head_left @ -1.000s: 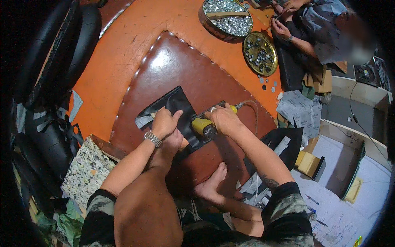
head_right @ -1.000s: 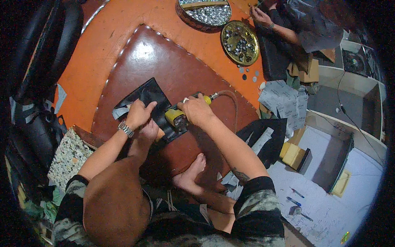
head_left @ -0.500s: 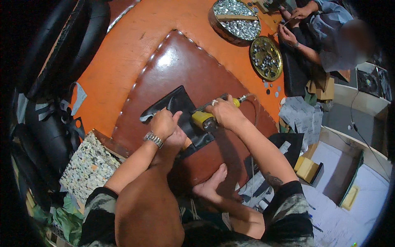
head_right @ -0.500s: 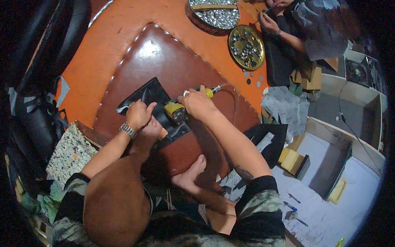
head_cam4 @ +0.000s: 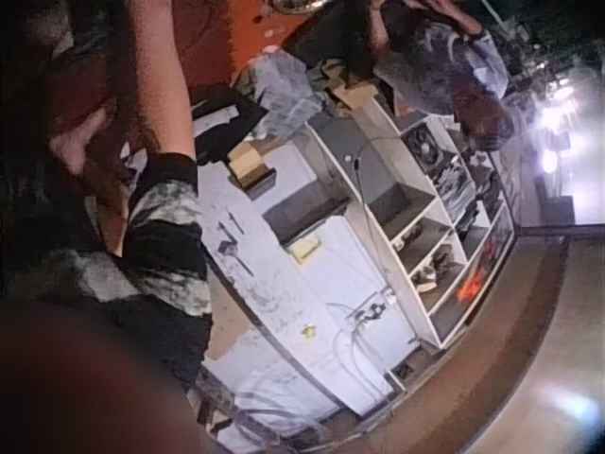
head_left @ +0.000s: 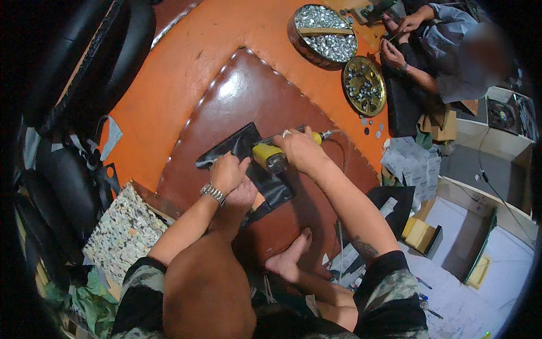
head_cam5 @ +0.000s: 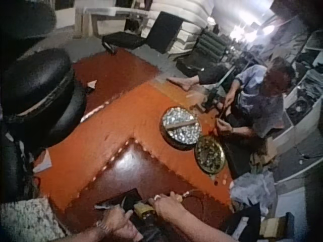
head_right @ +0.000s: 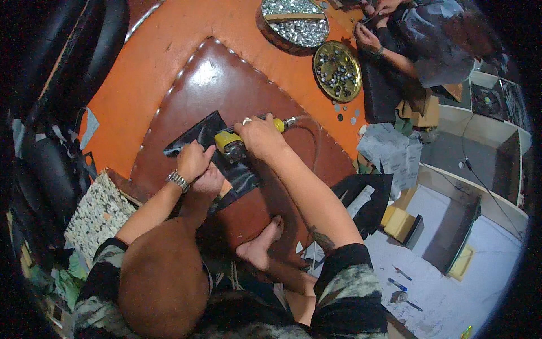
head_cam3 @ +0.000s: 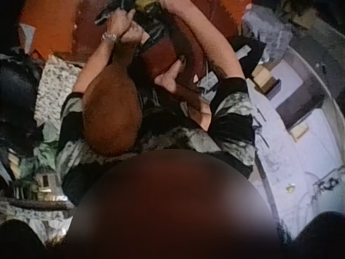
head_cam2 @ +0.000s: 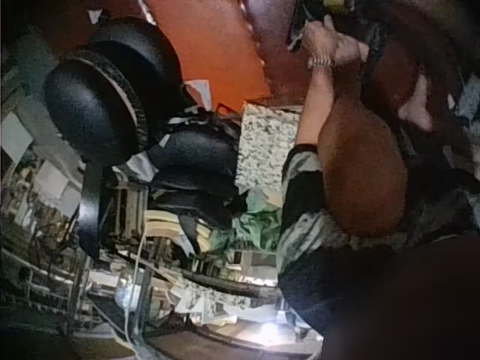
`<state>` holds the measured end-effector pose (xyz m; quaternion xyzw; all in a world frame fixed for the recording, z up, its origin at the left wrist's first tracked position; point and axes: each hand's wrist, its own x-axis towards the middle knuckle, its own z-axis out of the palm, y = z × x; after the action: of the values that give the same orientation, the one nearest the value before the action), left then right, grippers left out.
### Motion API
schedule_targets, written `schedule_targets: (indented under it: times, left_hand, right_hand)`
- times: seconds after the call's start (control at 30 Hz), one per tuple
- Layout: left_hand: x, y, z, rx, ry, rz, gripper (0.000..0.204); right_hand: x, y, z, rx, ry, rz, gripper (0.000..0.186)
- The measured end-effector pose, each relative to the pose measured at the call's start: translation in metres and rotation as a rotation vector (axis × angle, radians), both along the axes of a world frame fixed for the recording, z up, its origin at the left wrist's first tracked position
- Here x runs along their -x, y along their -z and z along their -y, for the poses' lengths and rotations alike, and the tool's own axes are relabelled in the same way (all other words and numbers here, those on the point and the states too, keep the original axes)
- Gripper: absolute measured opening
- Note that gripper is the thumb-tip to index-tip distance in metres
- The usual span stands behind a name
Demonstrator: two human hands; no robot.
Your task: The person sits on the floor and staples black fabric onto a rectangular foam cushion using a pneumatic staple gun. They repeatedly fold the fabric edges, align them, and fire staples to secure the material. The person occasionally adjusts the fabric and inspects the edges while working.
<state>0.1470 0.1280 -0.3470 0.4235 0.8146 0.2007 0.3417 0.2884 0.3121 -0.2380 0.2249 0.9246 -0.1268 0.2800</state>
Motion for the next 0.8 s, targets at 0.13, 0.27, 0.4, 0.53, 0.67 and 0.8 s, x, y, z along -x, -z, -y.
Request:
schedule_targets:
  times: [0.13, 0.27, 0.4, 0.53, 0.67, 0.8]
  left_hand:
    - [0.01, -0.003, -0.01, 0.009, 0.064, 0.041, 0.06]
    - [0.023, -0.007, -0.033, -0.095, 0.008, 0.28, 0.061]
    - [0.04, -0.006, -0.05, 0.027, 0.093, 0.42, 0.067]
    - [0.038, -0.012, -0.045, 0.178, 0.026, 0.712, 0.069]
    - [-0.003, -0.035, -0.016, 0.48, -0.091, 1.031, 0.072]
    - [-0.043, -0.041, -0.009, 0.571, 0.039, 0.871, 0.07]
  right_hand:
    - [-0.039, -0.005, -0.009, 0.008, 0.299, -0.102, 0.055]
    - [-0.105, 0.006, -0.003, -0.222, 0.527, -0.144, 0.065]
    - [-0.143, 0.025, 0.059, -0.261, 0.646, -0.222, 0.076]
    - [-0.143, 0.055, 0.122, 0.373, 1.031, -0.402, 0.067]
    - [-0.142, 0.088, 0.137, 0.491, 1.183, -0.607, 0.067]
    - [-0.151, 0.103, 0.139, 0.812, 1.312, -0.738, 0.076]
